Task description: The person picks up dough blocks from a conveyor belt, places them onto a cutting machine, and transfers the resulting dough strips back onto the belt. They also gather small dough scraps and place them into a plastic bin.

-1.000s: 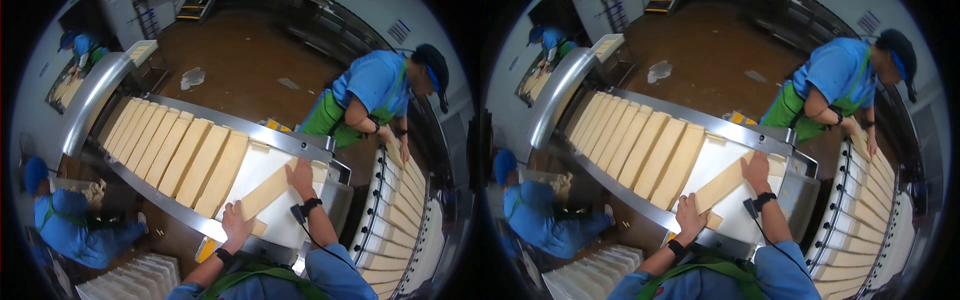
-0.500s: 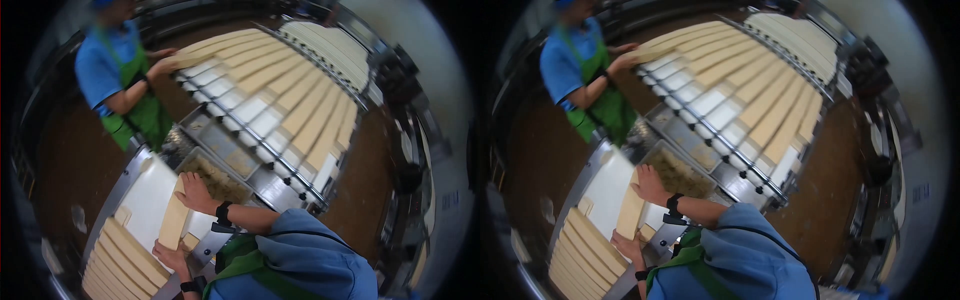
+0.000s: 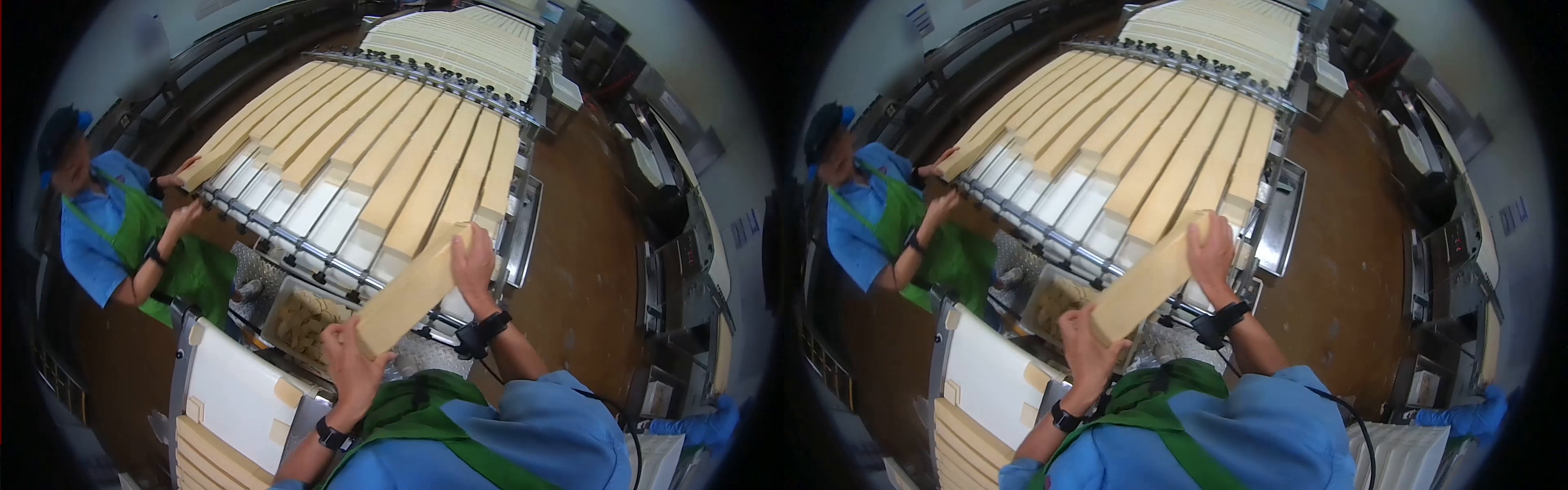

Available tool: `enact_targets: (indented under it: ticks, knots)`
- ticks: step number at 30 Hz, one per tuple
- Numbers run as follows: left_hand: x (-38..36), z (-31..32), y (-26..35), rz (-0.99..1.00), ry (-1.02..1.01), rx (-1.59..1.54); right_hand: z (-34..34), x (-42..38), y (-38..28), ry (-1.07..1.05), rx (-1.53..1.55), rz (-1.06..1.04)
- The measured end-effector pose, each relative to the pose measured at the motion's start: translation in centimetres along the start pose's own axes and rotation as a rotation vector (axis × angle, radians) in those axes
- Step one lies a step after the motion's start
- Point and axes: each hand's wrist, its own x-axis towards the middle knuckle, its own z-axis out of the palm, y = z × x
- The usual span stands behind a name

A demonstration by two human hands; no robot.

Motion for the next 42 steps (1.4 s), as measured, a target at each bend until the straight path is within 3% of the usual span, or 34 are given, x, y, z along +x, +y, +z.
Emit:
enact_targets:
  ticks: [2, 3, 6, 9, 13, 15, 18, 25, 27, 28, 30, 33, 39, 42]
  knots:
    - [0.1, 2.6, 1.7, 0.072, -0.201, -0.161, -1.2, 0.9, 4.9, -0.014, -0.017, 0.062]
    - [0.0, 4.0, 2.2, 0.075, -0.206, -0.159, -1.5, 1.1, 7.0, -0.011, -0.020, 0.067]
    - [-1.1, 7.5, 3.4, -0.037, -0.502, -0.305, -1.6, 1.3, 11.3, -0.127, -0.026, 0.109]
    - [-1.7, 8.4, 5.0, -0.170, -0.645, -0.341, -0.7, 2.7, 13.1, -0.275, 0.000, 0.044]
    - [-0.8, 9.7, 4.7, -0.158, -0.677, -0.357, 0.8, 4.3, 13.8, -0.506, -0.174, 0.013]
    - [0.2, 10.0, 4.5, -0.285, -0.803, -0.671, 0.9, 4.7, 13.7, -0.601, -0.340, -0.004]
    - [1.0, 9.5, 5.8, -0.397, -0.825, -0.773, 0.6, 4.9, 13.5, -0.584, -0.408, -0.034]
    - [1.4, 10.0, 5.8, -0.432, -0.827, -0.744, -0.1, 4.9, 12.4, -0.527, -0.347, -0.032]
    - [1.1, 12.8, 4.0, -0.442, -0.765, -0.792, 0.1, 4.0, 13.1, -0.271, -0.470, -0.174]
    - [1.1, 14.1, 3.5, -0.441, -0.763, -0.792, 0.0, 3.7, 13.1, -0.271, -0.470, -0.176]
    - [1.1, 16.9, 2.8, -0.412, -0.628, -0.769, -0.6, 2.9, 12.9, -0.343, -0.399, -0.021]
    - [1.7, 20.0, 2.9, -0.305, -0.495, -0.675, -2.0, 1.3, 12.5, -0.356, -0.194, 0.043]
    - [2.2, 18.0, 5.4, -0.150, -0.391, -0.507, -5.7, -3.3, 10.6, -0.486, 0.150, -0.071]
    - [2.3, 17.8, 5.4, -0.191, -0.444, -0.547, -7.4, -4.7, 8.6, -0.641, 0.270, -0.054]
